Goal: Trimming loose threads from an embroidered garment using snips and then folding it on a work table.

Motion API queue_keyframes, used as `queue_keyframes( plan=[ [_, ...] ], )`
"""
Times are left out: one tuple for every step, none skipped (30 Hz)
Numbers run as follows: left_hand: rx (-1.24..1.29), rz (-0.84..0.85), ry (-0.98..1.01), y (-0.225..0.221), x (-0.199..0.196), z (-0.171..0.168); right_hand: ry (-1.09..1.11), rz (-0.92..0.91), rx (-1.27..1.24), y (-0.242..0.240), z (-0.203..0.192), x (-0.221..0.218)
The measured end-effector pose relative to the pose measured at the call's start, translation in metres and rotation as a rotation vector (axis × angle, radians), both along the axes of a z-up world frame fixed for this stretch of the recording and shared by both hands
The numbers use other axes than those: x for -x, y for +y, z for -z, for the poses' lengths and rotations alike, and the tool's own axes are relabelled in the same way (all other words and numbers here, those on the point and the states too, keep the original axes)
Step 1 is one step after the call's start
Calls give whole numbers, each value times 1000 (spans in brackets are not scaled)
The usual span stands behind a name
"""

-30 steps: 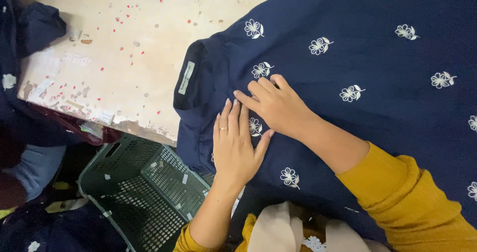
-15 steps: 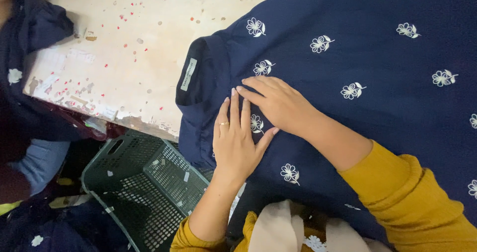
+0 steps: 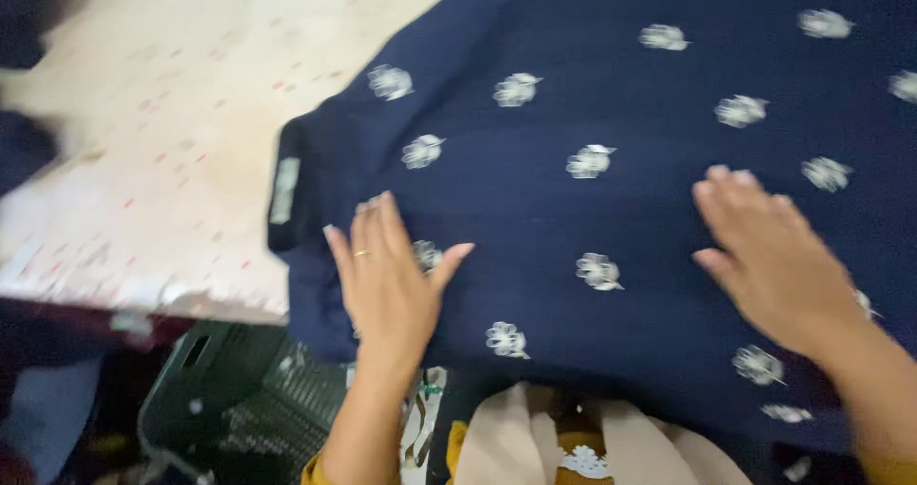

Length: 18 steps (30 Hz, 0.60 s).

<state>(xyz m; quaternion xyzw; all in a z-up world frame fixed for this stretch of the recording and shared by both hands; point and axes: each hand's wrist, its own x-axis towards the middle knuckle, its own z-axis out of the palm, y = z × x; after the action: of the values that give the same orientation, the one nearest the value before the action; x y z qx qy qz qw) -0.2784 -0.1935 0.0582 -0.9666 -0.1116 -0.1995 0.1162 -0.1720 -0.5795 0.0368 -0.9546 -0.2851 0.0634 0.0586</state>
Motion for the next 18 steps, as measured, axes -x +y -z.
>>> queue_keyframes(
  plan=[
    [1, 34, 3, 0, -1, 3, 3, 34, 1, -27, 0, 3],
    [-63, 13, 67, 0, -1, 6, -35, 118, 11, -53, 0, 8],
    [-127, -12, 127, 0, -1, 7, -74, 199, 22, -79, -3, 13],
    [-126, 19, 127, 0, -2, 7, -72, 230, 26, -108, 9, 16],
    [-109, 34, 102, 0, -2, 6, -205, 249, -25, -136, 21, 20],
    [-92, 49, 77, 0, -2, 5, -341, 269, -71, -164, 33, 24],
    [-90, 75, 75, -1, -2, 5, -342, 294, -64, -174, 32, 25],
    [-104, 59, 106, -1, -2, 4, -229, 346, -275, -184, 30, 26],
    [-118, 40, 133, -1, -3, 3, -116, 389, -494, -194, 28, 25],
    [-118, 64, 129, -1, -4, 3, -125, 412, -491, -224, 43, 22],
    [-43, 86, 123, 0, -3, 2, -240, 489, -611, -254, 58, 19],
    [31, 107, 118, 1, -2, 2, -360, 566, -728, -283, 74, 18],
    [29, 123, 117, 3, -2, 3, -366, 580, -727, -301, 79, 14],
    [25, 134, 125, 5, -2, 4, -284, 713, -679, -319, 84, 11],
    [20, 145, 133, 8, -2, 5, -198, 842, -631, -337, 90, 8],
    [18, 160, 133, 9, -3, 6, -203, 857, -632, -315, 70, 7],
    [12, 163, 111, 11, -3, 7, -283, 759, -444, -293, 51, 6],
    [7, 165, 89, 14, -3, 8, -348, 654, -265, -270, 31, 3]
  ],
)
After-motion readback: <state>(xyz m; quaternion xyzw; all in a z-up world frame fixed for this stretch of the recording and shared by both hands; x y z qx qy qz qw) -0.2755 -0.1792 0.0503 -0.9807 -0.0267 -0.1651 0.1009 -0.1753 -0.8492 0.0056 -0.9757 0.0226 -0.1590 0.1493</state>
